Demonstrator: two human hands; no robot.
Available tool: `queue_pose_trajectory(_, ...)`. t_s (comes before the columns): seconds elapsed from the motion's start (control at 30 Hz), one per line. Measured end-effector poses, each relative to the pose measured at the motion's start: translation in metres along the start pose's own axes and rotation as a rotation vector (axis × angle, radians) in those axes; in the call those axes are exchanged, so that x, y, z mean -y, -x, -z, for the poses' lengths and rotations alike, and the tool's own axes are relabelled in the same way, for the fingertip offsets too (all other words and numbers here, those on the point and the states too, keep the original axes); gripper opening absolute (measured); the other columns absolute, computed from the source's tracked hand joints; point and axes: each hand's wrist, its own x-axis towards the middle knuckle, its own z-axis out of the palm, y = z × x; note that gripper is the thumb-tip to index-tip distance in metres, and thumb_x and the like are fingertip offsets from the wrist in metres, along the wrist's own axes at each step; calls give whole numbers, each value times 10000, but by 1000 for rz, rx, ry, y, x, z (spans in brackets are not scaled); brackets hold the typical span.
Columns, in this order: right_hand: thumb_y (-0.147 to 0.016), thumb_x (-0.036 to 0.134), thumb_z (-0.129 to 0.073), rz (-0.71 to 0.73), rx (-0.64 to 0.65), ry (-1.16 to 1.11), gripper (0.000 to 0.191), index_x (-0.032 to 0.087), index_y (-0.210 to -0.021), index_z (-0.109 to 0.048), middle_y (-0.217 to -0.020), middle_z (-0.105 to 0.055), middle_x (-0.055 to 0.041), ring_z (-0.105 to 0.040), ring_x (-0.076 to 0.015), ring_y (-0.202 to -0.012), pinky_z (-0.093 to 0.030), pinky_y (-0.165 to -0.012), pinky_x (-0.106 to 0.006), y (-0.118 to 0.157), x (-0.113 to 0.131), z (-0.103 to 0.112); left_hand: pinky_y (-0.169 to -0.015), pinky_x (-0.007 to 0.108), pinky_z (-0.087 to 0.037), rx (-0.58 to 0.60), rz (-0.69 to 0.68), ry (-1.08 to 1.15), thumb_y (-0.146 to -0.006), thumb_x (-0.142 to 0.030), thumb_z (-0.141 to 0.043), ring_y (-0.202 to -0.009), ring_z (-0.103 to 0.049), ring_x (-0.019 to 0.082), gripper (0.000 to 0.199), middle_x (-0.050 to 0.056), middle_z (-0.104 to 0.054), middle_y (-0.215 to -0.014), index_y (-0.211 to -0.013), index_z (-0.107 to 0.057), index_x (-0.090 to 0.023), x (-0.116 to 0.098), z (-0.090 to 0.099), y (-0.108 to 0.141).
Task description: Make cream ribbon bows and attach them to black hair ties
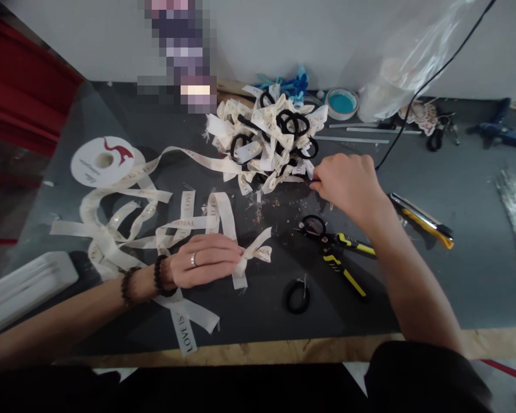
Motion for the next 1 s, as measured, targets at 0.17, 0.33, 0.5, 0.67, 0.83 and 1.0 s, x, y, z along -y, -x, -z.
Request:
queue_pose_trajectory(0.17,-1015,297,-516,-47,72,191,323,179,-1099,-805,-1102,-800,-186,-713,-332,-922,-340,-683,-373,0,10,3,-896,364,-732,0,7,-11,-1031,-131,-634,-1034,-819,224,81,81,-823,-999,-1013,-702,-172,1,-1,0)
queue_pose_trajectory(0.33,-1039,253,-417,18,91,208,356,143,-1061,-756,-1158,-787,-168,-696,-285,-929,-213,-631,-357,0,13,7,-875,351,-735,-20,-11,-20,-1031,-122,-634,-991,-826,228,76,95,-824,-969,-1008,-700,-154,2,-1,-3)
queue_pose_trajectory(0.5,-1010,283,-440,106,123,146,332,183,-971,-754,-1070,-791,-110,-646,-222,-818,-217,-636,-353,2,11,10,-887,368,-734,-6,-10,-26,-1039,-124,-619,-998,-821,228,76,106,-821,-971,-1024,-694,-132,0,-1,-3)
queue_pose_trajectory(0.67,-994,338,-468,45,-96,60,304,247,-941,-753,-1021,-795,-54,-636,-230,-790,-229,-640,-348,12,6,15,-897,372,-733,-13,-13,-17,-1024,-120,-640,-1013,-818,230,62,106,-818,-983,-1018,-698,-142,1,-1,-2)
queue_pose_trajectory(0.83,-980,379,-535,4,-14,63,292,311,-982,-819,-986,-809,-74,-680,-292,-820,-355,-663,-361,5,1,6,-915,374,-729,-4,-9,0,-1022,-125,-649,-1020,-816,232,62,104,-817,-991,-1017,-706,-150,1,-1,-1)
queue_pose_trajectory(1.0,-978,408,-586,-27,32,52,293,289,-1035,-848,-997,-819,-107,-718,-336,-880,-439,-695,-395,-5,11,0,-918,393,-727,-18,-2,28,-1001,-114,-673,-1046,-808,244,69,114,-815,-1008,-1047,-711,-149,1,-2,1)
